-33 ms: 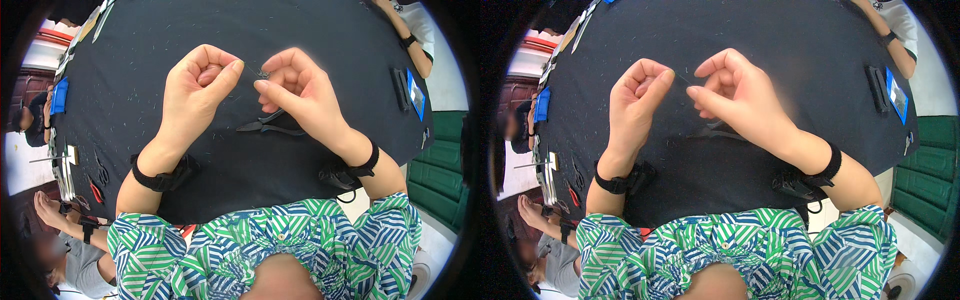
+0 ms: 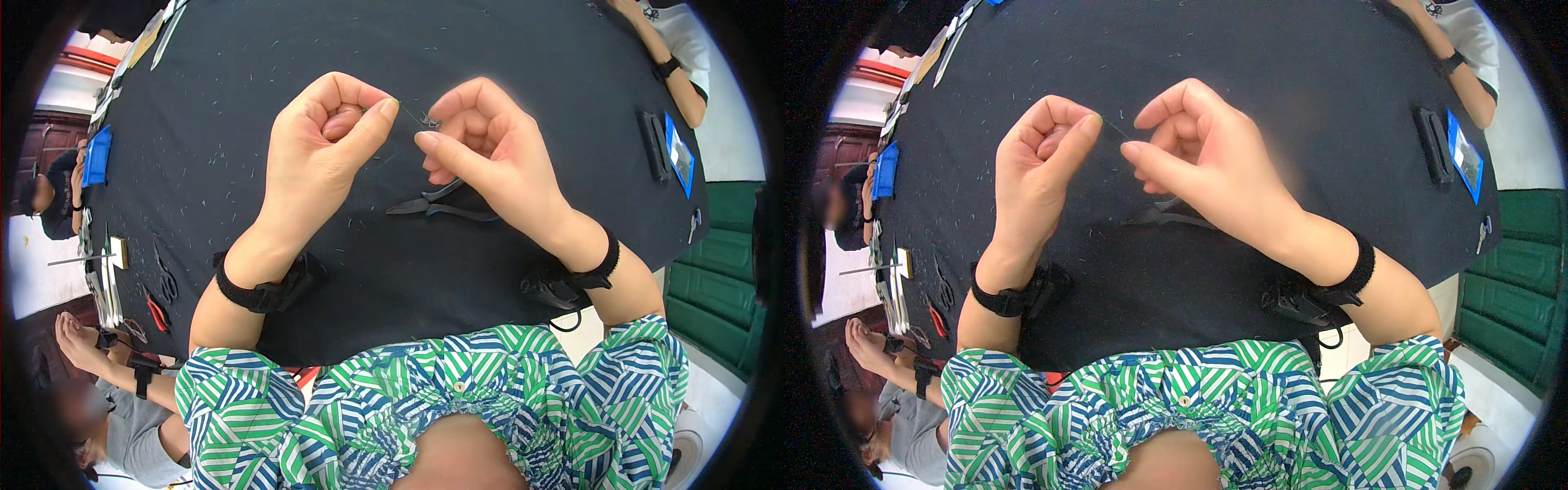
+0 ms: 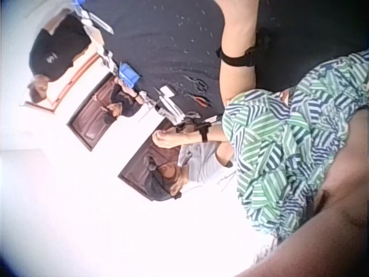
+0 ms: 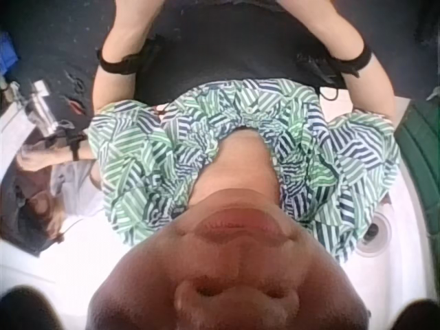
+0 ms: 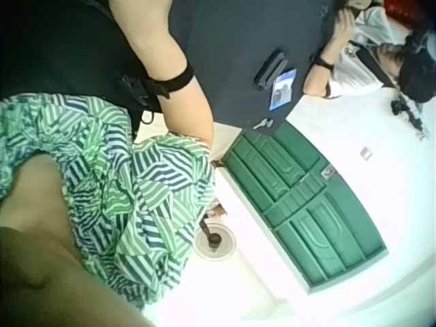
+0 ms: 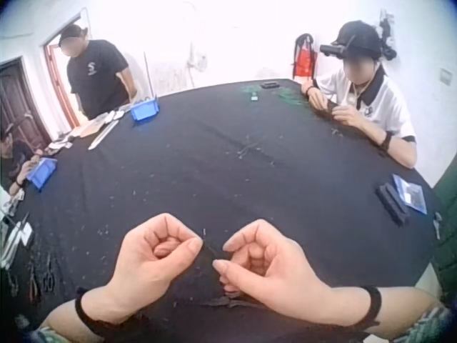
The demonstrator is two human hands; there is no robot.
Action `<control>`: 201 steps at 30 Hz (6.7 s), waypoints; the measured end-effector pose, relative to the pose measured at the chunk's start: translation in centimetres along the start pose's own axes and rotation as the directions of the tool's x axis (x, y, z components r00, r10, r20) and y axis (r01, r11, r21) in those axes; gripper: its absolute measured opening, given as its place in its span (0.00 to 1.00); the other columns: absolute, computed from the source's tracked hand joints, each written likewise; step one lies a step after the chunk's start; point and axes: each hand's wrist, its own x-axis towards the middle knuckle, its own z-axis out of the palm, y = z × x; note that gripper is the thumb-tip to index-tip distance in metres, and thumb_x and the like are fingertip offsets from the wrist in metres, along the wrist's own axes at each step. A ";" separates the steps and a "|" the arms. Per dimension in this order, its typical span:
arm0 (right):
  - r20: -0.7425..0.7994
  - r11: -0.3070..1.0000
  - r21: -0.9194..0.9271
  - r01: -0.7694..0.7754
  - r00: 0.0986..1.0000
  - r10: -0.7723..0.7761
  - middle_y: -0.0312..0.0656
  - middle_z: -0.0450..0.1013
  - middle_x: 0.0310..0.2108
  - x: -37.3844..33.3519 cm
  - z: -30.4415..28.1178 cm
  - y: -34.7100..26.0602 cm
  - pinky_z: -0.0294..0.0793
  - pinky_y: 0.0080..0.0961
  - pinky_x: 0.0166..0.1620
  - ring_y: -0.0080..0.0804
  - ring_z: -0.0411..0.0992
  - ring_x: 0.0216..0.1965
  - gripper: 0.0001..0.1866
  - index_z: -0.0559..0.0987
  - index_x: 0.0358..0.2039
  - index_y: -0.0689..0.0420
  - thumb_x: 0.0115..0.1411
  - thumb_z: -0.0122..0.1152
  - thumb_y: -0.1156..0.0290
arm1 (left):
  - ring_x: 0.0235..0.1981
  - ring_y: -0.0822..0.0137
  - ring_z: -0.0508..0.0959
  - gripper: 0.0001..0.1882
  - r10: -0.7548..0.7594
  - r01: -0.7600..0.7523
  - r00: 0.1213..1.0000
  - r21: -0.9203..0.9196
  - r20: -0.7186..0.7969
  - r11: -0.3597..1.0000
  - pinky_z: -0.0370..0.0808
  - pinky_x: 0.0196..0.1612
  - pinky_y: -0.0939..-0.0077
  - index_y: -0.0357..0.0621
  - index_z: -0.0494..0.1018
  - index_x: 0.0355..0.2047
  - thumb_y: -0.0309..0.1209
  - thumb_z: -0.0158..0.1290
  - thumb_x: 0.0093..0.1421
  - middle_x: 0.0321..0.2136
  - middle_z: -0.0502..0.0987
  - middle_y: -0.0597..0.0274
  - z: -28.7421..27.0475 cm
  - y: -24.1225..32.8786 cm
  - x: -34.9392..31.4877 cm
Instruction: The recorder is threading small metal components onto a thin green fishing line.
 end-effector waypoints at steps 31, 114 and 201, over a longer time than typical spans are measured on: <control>0.092 0.996 -0.055 0.070 0.994 -0.065 0.29 0.71 0.22 1.0 -0.6 1.2 0.65 0.12 0.26 0.12 0.67 0.24 0.08 0.75 0.29 0.57 0.61 0.61 0.67 | 0.19 0.88 0.60 0.06 0.054 -0.056 0.998 0.071 0.029 0.996 0.58 0.23 0.91 0.36 0.74 0.35 0.28 0.56 0.62 0.17 0.60 0.81 0.1 -0.1 -0.1; 0.054 0.943 -0.238 0.230 0.973 -0.224 0.31 0.72 0.19 0.5 -0.3 1.3 0.65 0.13 0.26 0.12 0.68 0.22 0.06 0.76 0.28 0.59 0.59 0.61 0.70 | 0.17 0.87 0.60 0.05 0.174 -0.176 0.984 0.136 0.025 0.975 0.58 0.21 0.91 0.35 0.74 0.34 0.26 0.56 0.62 0.15 0.62 0.79 0.4 0.2 -0.2; 0.082 0.993 -0.115 -0.002 0.997 0.011 0.27 0.70 0.19 1.0 -0.8 0.8 0.62 0.13 0.25 0.10 0.64 0.22 0.06 0.76 0.30 0.59 0.60 0.60 0.70 | 0.17 0.87 0.59 0.03 0.246 -0.245 0.969 0.185 0.019 0.952 0.58 0.21 0.91 0.36 0.77 0.33 0.23 0.58 0.59 0.14 0.63 0.79 0.6 -0.1 -0.3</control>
